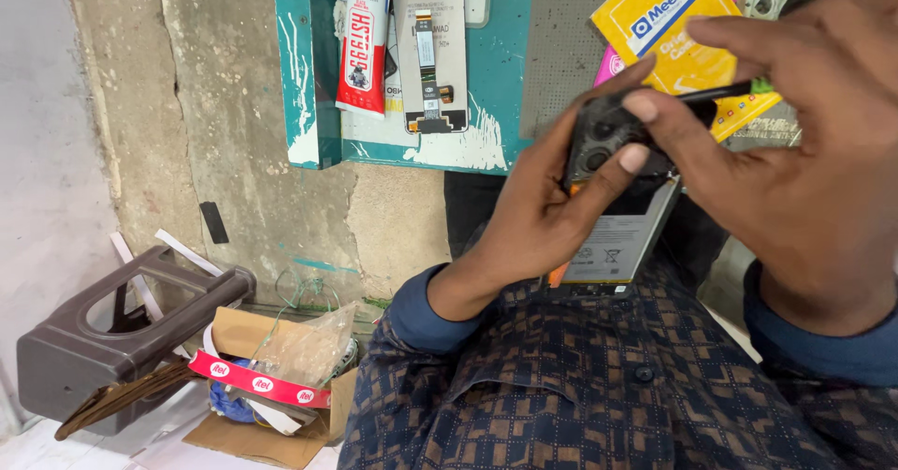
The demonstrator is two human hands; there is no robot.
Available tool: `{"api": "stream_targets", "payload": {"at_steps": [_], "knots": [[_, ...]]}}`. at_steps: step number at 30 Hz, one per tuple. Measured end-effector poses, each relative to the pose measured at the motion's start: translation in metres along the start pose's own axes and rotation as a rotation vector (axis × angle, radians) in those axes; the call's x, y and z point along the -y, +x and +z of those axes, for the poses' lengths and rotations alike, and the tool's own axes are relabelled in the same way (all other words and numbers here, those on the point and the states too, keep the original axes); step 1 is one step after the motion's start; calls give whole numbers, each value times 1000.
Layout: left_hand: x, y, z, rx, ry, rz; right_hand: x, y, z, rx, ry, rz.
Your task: The person works on a disassembled smartphone at a repair bench. They use a prying tool to separate the back cover, then apply liquid from a small bottle to the internal components and wipe the area with a cloth. The person continues to pry and clean around the camera module and battery area.
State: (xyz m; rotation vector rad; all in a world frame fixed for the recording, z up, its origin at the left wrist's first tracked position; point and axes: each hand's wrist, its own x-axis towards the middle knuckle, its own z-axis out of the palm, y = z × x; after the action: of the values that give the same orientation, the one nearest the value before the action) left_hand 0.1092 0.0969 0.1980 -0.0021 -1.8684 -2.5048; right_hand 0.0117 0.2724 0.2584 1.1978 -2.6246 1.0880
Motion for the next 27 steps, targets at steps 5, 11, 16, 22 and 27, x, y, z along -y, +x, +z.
{"api": "stream_targets", "payload": {"at_steps": [5, 11, 16, 22, 27], "knots": [[0, 3, 3, 14, -31, 0, -12, -29, 2, -66, -40, 83], [-2, -2, 3, -7, -36, -72, -26, -38, 0, -22, 160, 299], [-2, -1, 2, 17, 26, 18, -2, -24, -1, -21, 219, 242], [-9, 1, 4, -6, 45, -62, 2, 7, -7, 37, -145, -121], [-9, -1, 3, -26, 6, -124, -9, -12, -5, -12, -78, 53]]}}
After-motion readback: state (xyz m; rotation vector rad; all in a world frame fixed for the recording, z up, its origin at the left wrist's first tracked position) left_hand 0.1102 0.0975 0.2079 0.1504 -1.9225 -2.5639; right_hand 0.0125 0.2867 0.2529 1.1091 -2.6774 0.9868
